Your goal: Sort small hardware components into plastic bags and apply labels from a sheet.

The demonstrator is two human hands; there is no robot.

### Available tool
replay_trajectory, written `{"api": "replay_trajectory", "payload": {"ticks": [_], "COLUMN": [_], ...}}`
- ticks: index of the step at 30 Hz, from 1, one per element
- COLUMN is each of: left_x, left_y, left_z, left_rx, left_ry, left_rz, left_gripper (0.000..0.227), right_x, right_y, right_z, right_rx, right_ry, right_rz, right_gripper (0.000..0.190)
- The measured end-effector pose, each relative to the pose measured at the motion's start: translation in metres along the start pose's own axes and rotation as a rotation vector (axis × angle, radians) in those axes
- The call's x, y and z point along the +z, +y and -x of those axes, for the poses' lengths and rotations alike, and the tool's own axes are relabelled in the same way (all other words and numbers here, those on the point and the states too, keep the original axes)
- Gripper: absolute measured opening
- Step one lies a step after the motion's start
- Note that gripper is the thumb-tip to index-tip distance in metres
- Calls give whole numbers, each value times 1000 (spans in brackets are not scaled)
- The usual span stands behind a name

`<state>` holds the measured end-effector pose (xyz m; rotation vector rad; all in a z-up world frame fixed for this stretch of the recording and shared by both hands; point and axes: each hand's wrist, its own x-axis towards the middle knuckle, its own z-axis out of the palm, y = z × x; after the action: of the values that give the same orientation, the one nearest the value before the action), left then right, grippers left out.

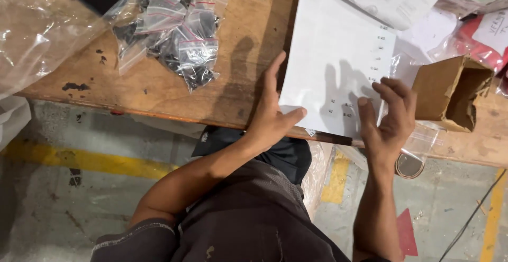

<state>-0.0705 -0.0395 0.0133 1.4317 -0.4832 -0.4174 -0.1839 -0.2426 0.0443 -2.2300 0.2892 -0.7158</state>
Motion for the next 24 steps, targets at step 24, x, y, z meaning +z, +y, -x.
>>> {"api": "replay_trajectory", "payload": {"ticks": [24], "left_x": [63], "left_y": [-13], "left_z": [49], "left_rx": [-358], "left_ry": [-243], "left_rz": [1087], "left_gripper": [89], "right_x": [23], "right_y": [-29], "right_z": [52], "right_rx": [325], "right_ry": [346], "right_rz": [-1075], "right_gripper": [58]}}
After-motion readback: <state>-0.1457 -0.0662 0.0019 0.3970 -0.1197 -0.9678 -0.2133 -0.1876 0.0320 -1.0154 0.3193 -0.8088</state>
